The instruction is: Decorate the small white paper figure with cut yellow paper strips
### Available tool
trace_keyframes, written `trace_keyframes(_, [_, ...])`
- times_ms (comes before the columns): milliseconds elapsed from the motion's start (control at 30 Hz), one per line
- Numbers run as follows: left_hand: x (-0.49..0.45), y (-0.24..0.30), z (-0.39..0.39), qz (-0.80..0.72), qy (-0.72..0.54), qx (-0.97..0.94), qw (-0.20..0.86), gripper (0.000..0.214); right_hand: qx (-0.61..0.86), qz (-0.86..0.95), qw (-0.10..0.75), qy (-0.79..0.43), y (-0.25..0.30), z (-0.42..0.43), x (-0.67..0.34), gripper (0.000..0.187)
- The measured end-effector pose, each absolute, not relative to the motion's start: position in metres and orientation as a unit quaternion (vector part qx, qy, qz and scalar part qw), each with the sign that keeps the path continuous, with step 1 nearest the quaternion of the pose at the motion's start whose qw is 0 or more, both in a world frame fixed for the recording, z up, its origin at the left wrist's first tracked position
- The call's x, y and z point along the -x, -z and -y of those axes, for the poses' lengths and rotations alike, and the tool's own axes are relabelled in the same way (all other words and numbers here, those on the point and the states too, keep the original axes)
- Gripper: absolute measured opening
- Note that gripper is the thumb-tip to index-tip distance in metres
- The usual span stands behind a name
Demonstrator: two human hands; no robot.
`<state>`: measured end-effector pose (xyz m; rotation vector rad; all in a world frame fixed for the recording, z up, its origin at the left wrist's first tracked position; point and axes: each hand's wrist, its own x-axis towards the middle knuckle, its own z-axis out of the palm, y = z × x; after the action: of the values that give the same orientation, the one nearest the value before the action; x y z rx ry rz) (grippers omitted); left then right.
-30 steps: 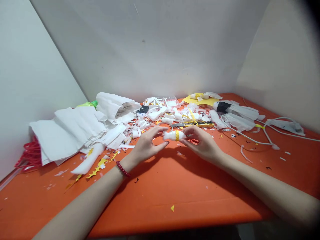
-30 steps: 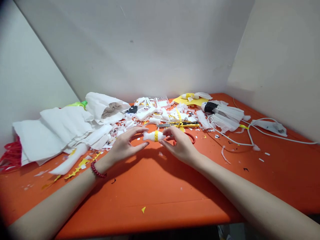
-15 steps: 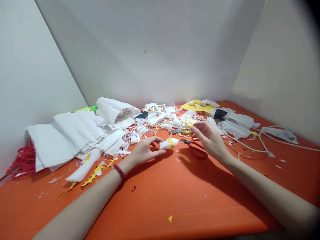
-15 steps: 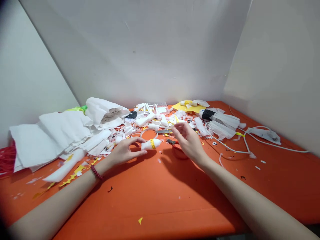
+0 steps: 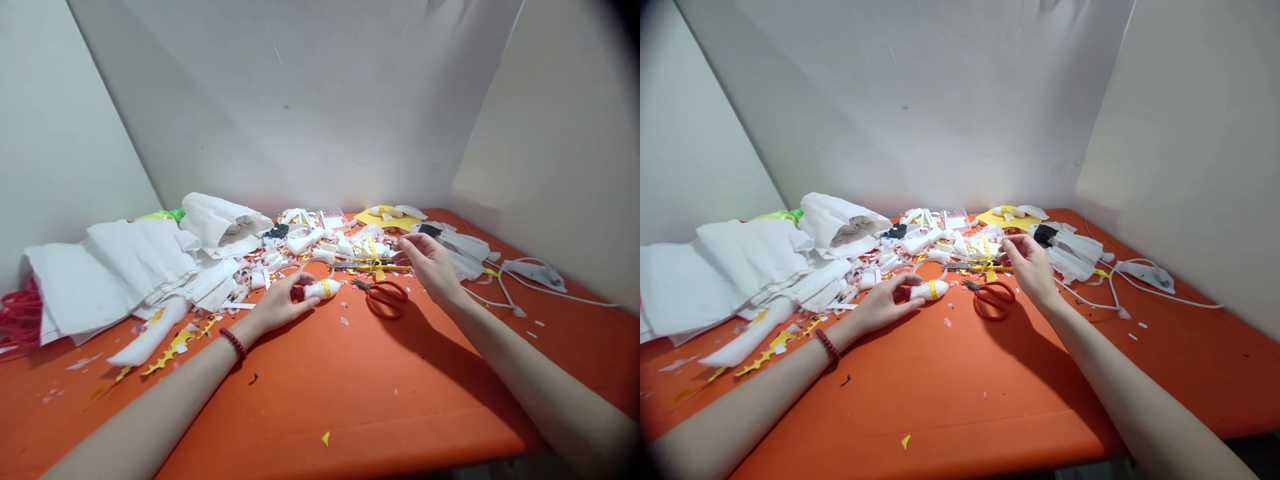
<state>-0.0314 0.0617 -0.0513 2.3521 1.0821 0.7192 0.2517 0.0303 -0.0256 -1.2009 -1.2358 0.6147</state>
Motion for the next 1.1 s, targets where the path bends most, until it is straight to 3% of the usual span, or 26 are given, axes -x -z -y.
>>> trace_keyframes(233, [0.032, 0.055, -0.064, -0.387, -0.285, -0.842, 0.247, 0.048, 0.56, 0.545, 0.577, -0.237, 0.027, -0.035, -0.259, 0.028])
trace_keyframes(467, [0.029, 0.047, -0.06, -0.425, -0.313, -0.831, 0.176, 0.031, 0.652, 0.587, 0.442, -0.187, 0.039, -0.038, -0.263, 0.011])
trace_keyframes(633, [0.025, 0.043, -0.056, -0.447, -0.367, -0.806, 0.124, 0.026, 0.676, 0.598, 0.396, -0.168, 0.055, -0.041, -0.257, 0.015])
trace_keyframes(833, [0.021, 0.048, -0.054, -0.431, -0.397, -0.806, 0.078, 0.019, 0.654, 0.618, 0.403, -0.167, 0.068, -0.049, -0.253, 0.019])
trace_keyframes(1100, [0.018, 0.046, -0.047, -0.371, -0.406, -0.834, 0.034, 0.013, 0.548, 0.66, 0.485, -0.168, 0.054, -0.041, -0.243, 0.016])
